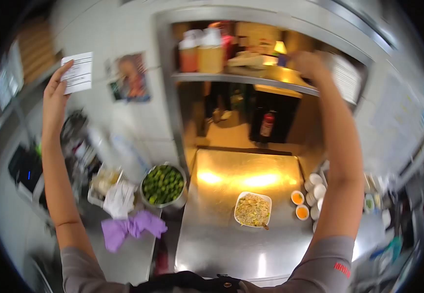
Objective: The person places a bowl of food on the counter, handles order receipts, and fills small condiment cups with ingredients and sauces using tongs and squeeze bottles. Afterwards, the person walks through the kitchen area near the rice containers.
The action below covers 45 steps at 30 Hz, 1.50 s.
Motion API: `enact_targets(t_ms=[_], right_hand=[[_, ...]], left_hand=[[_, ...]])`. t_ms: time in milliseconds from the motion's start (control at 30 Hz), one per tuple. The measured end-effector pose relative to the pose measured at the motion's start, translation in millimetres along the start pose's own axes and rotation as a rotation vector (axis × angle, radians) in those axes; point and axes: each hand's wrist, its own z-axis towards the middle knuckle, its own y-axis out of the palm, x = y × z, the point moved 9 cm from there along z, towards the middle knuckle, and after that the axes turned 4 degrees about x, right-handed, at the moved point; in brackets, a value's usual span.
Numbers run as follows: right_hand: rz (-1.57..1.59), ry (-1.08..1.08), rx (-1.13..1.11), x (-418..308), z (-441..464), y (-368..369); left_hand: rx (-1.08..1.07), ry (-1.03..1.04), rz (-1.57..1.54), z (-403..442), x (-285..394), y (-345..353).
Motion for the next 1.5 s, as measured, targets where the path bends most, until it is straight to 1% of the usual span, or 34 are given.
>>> enact_targets(t_ms=[33, 67, 100, 133, 200, 233, 300, 333, 400, 500, 567, 633, 700, 767, 833, 900, 933, 967, 1033, 1067, 1100, 1133, 1167, 1200, 1233, 1267, 1300, 1367, 1400, 1467, 1500], right_hand=[[-0.112, 0.004, 0.014, 30, 12, 20], [-0.026, 0.035, 0.115, 60, 19, 38], [-0.011, 0.115, 0.088, 79, 29, 49], [-0.056, 0.238, 0.022, 90, 29, 54], [-0.183, 0.449, -0.083, 99, 18, 50], [-0.208, 0.505, -0.116, 109, 11, 47], [-0.05, 0.514, -0.235, 184, 43, 127], [-0.016, 0.506, -0.24, 196, 49, 141], [0.04, 0.444, -0.185, 199, 49, 153], [0.178, 0.319, -0.071, 201, 56, 162], [0.231, 0.261, 0.032, 187, 55, 146], [0.229, 0.242, 0.172, 143, 41, 102], [0.264, 0.215, 0.297, 72, 4, 33], [0.36, 0.183, 0.352, -3, -38, -31], [0.519, 0.122, 0.33, -62, -83, -67], [0.666, 0.075, 0.204, -141, -136, -111], [0.78, 0.055, 0.184, -175, -162, -125], [0.893, 0.037, 0.163, -204, -186, -129], [1.107, -0.242, 0.11, -265, -240, -120], [1.111, -0.142, 0.006, -297, -256, -120], [1.272, -0.085, -0.028, -322, -272, -101], [1.329, 0.028, -0.121, -343, -288, -73], [1.46, 0.165, -0.215, -364, -310, -35], [1.502, 0.297, -0.317, -384, -330, -3], [1.556, 0.392, -0.366, -404, -350, 25], [1.608, 0.478, -0.403, -422, -371, 53], [1.614, 0.489, -0.425, -441, -389, 78], [1.604, 0.533, -0.46, -468, -426, 111], [1.596, 0.536, -0.445, -476, -438, 122], [1.586, 0.548, -0.447, -480, -449, 122], [1.479, 0.489, -0.4, -478, -447, 113]], left_hand=[[-0.01, 0.012, -0.005, -36, 4, -17], [0.016, -0.043, -0.009, -73, 0, -35], [0.044, -0.088, -0.024, -107, -4, -50], [0.092, -0.242, 0.063, -139, -15, -69], [0.164, -0.396, -0.067, -196, -32, -86], [0.19, -0.382, -0.28, -216, -41, -87], [0.175, -0.494, -0.447, -253, -58, -93], [0.196, -0.524, -0.438, -266, -64, -96], [0.215, -0.559, -0.452, -283, -75, -97], [0.239, -0.57, -0.43, -288, -70, -91], [0.24, -0.586, -0.43, -288, -71, -87], [0.22, -0.603, -0.44, -288, -74, -84], [0.173, -0.553, -0.425, -286, -76, -80], [0.167, -0.527, -0.44, -287, -81, -79], [0.16, -0.497, -0.462, -288, -87, -78], [0.218, -0.568, -0.163, -291, -102, -87], [0.255, -0.591, -0.191, -291, -107, -87], [0.231, -0.596, -0.202, -291, -109, -81], [0.036, -0.692, -0.298, -310, -114, -45], [-0.068, -0.768, -0.345, -329, -117, -18], [-0.179, -0.793, -0.419, -357, -128, 12], [-0.309, -0.715, -0.337, -384, -131, 40], [-0.421, -0.793, -0.287, -426, -144, 70], [-0.504, -0.72, -0.267, -465, -157, 98], [-0.656, -0.896, -0.295, -507, -161, 125], [-0.691, -0.997, -0.38, -547, -166, 146], [-0.704, -0.865, -0.297, -574, -172, 162], [-0.804, -0.869, -0.209, -588, -155, 177], [-0.825, -0.877, -0.227, -594, -152, 183], [-0.93, -0.288, 0.212, -582, -136, 188], [-0.939, -0.299, 0.205, -585, -137, 185]])
